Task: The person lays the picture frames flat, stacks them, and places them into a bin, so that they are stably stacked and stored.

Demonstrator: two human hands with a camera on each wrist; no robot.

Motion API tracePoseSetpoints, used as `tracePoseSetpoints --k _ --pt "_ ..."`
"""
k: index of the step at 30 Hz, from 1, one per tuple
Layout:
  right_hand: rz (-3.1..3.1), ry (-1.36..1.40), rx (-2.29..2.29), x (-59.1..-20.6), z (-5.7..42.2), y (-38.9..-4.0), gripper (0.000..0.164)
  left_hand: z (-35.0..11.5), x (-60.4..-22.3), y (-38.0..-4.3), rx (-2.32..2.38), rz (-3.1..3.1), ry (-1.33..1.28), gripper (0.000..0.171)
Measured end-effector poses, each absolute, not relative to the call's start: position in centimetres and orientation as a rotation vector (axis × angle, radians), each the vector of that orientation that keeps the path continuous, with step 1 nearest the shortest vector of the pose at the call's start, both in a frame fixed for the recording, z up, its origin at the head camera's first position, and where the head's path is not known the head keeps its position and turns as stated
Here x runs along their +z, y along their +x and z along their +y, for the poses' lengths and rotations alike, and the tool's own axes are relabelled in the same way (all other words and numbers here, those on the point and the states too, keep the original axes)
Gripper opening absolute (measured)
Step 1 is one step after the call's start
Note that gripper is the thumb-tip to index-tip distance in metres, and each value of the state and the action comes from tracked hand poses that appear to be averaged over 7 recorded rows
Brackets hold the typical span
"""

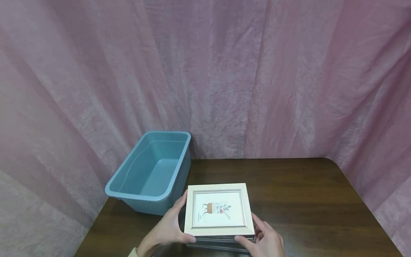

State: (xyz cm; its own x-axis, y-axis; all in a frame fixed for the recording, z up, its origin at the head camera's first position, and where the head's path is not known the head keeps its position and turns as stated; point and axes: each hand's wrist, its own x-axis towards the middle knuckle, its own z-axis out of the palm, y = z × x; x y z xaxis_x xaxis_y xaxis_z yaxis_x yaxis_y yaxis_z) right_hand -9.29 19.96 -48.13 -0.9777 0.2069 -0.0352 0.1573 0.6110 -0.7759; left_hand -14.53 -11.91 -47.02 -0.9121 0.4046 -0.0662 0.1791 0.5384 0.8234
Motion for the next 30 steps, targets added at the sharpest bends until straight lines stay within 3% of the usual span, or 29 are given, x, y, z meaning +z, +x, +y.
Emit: tracePoseSetpoints --k 30 --pt "-2.568 0.005 1.084 -50.5 20.3 -8.8 0.079 -10.4 -48.1 -13.3 1.239 2.624 0.51 0.156"
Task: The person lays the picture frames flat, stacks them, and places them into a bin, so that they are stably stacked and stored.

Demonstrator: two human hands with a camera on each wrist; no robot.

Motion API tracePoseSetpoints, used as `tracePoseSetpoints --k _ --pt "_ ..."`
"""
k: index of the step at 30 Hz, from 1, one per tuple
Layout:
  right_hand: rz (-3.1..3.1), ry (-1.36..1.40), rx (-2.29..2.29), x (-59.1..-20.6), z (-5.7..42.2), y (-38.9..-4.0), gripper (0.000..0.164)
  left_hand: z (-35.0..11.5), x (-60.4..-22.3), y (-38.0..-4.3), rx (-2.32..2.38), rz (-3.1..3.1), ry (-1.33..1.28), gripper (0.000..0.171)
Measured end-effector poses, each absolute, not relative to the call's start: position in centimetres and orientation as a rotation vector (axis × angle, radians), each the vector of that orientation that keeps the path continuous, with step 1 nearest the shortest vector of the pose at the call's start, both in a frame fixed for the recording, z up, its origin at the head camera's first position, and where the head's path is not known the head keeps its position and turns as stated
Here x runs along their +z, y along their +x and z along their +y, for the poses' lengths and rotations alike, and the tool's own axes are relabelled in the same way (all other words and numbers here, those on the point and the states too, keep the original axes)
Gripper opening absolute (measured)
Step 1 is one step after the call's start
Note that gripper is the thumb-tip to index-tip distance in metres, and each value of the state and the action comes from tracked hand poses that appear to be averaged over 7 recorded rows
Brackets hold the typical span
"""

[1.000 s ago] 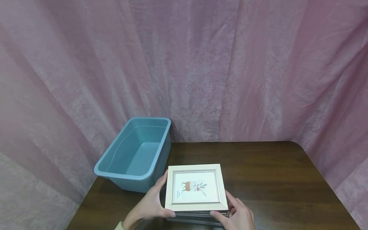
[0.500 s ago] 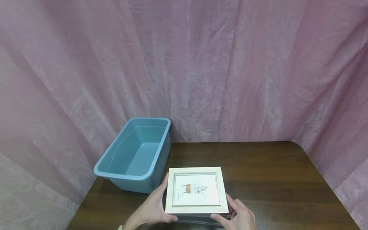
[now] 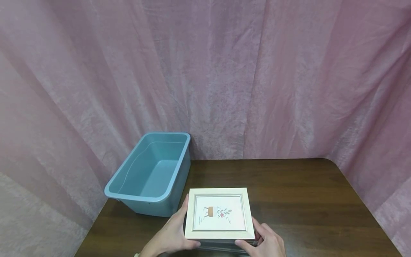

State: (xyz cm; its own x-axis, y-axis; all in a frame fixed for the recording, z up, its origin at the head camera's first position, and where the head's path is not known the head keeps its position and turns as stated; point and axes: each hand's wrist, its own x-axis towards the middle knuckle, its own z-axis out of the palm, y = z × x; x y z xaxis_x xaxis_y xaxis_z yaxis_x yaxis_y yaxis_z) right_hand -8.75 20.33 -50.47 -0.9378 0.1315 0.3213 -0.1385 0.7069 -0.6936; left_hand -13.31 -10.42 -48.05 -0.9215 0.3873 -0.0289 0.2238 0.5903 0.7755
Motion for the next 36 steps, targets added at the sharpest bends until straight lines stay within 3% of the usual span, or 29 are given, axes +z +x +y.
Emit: tracePoseSetpoints --k 25,29,36 --pt "-2.483 0.016 1.09 -51.2 20.3 -8.7 0.075 -10.5 -48.7 -12.4 1.336 2.576 0.464 0.143" --pt "-2.482 0.011 1.098 -51.1 20.4 -8.8 0.075 -10.7 -48.2 -12.1 1.446 2.561 0.38 0.123" --pt "-2.48 0.006 1.113 -51.1 20.3 -8.9 0.074 -10.8 -46.7 -11.3 2.035 2.377 0.037 0.064"
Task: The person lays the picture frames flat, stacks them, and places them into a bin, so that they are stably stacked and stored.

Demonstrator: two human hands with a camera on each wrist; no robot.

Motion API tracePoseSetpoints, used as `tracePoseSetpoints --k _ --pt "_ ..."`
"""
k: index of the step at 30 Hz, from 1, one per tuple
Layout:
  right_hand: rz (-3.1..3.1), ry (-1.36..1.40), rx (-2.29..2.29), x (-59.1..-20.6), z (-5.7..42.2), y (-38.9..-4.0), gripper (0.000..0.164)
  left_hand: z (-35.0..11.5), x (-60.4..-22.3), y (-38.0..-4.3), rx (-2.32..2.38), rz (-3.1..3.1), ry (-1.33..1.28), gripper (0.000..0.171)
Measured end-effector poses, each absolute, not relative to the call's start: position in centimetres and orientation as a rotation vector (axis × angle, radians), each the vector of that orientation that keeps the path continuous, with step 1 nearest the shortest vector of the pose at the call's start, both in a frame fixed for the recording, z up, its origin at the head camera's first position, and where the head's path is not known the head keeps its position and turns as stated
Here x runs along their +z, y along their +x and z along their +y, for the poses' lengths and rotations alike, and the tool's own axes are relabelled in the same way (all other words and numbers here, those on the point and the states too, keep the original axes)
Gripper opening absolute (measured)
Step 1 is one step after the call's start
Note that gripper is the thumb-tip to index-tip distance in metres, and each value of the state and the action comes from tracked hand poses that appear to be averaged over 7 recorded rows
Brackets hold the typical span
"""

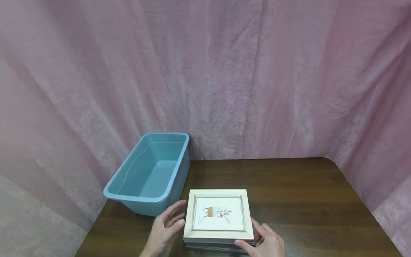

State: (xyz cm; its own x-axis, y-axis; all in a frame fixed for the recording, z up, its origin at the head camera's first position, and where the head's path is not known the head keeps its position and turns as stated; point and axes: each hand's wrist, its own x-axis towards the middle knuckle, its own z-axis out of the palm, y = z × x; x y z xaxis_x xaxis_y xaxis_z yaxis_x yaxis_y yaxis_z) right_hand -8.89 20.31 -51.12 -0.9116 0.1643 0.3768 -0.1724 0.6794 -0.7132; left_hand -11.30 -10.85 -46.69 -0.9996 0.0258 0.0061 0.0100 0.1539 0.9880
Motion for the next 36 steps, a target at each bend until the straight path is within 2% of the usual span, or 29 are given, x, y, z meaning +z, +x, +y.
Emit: tracePoseSetpoints --k 11,16,21,28,36 --pt "-2.443 0.035 1.101 -51.4 20.4 -9.0 0.075 -12.4 -44.1 -11.4 2.537 2.093 -0.6 0.028" --pt "-2.441 0.038 1.101 -51.6 20.3 -9.0 0.074 -13.2 -43.5 -11.5 2.596 1.928 -0.852 0.029" --pt "-2.467 0.016 1.098 -51.5 20.2 -8.9 0.073 -14.2 -43.3 -11.6 2.604 1.84 -0.986 0.039" --pt "-2.475 0.003 1.114 -51.4 20.2 -8.8 0.073 -15.5 -42.9 -12.1 2.649 1.878 -1.137 0.039" --pt "-2.469 0.006 1.105 -51.3 20.3 -8.9 0.073 -16.1 -42.3 -13.1 2.723 1.974 -1.102 0.022"
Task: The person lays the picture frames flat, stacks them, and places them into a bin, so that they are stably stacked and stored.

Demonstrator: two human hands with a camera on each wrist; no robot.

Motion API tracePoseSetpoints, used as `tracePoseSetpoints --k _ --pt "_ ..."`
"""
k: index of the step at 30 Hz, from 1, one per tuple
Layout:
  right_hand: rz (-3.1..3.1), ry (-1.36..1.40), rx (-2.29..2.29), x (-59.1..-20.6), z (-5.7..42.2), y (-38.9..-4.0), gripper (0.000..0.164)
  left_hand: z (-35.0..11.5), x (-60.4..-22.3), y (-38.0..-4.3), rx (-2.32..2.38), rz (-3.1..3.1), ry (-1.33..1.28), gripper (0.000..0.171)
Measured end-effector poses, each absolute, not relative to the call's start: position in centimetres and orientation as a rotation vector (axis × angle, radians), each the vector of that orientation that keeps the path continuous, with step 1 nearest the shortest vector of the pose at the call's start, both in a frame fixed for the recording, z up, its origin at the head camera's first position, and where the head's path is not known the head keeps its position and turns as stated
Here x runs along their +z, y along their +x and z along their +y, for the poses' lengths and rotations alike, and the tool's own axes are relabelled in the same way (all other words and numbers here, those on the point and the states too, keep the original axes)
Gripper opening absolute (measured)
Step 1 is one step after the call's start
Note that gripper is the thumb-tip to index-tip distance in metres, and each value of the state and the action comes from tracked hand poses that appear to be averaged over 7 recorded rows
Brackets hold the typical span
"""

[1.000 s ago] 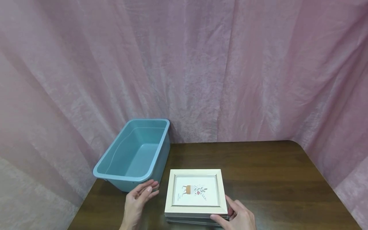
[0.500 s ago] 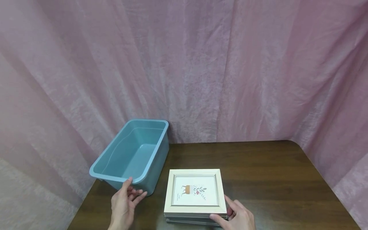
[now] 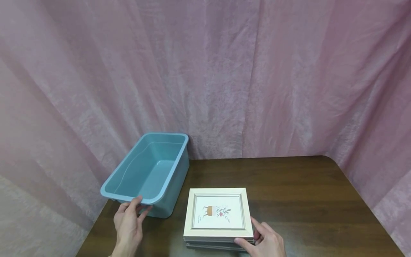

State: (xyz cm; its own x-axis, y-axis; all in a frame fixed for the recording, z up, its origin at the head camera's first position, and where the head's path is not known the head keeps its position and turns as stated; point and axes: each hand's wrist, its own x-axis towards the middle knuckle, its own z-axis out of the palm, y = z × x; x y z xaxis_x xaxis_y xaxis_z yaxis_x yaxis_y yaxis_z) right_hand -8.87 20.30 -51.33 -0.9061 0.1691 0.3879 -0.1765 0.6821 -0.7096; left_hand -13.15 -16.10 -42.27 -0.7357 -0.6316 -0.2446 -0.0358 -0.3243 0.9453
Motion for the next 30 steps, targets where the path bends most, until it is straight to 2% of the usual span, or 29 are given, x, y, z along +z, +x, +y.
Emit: tracePoseSetpoints --k 6,14,23,27,30 --pt "-2.47 0.007 1.113 -51.4 20.1 -9.0 0.072 -16.4 -42.0 -13.7 -2.095 -1.565 0.853 0.013" --pt "-2.461 0.009 1.122 -51.5 20.1 -8.8 0.071 -16.7 -42.2 -13.9 -2.11 -1.502 0.791 0.017" --pt "-2.435 0.019 1.138 -51.5 20.0 -8.8 0.071 -18.5 -42.8 -13.2 -2.181 -1.465 0.698 0.026" --pt "-2.431 0.021 1.137 -51.6 20.0 -8.9 0.071 -19.2 -43.0 -13.2 -2.194 -1.506 0.658 0.035" --pt "-2.432 0.021 1.135 -51.6 20.0 -8.9 0.071 -19.5 -43.0 -13.2 -2.213 -1.521 0.617 0.034"
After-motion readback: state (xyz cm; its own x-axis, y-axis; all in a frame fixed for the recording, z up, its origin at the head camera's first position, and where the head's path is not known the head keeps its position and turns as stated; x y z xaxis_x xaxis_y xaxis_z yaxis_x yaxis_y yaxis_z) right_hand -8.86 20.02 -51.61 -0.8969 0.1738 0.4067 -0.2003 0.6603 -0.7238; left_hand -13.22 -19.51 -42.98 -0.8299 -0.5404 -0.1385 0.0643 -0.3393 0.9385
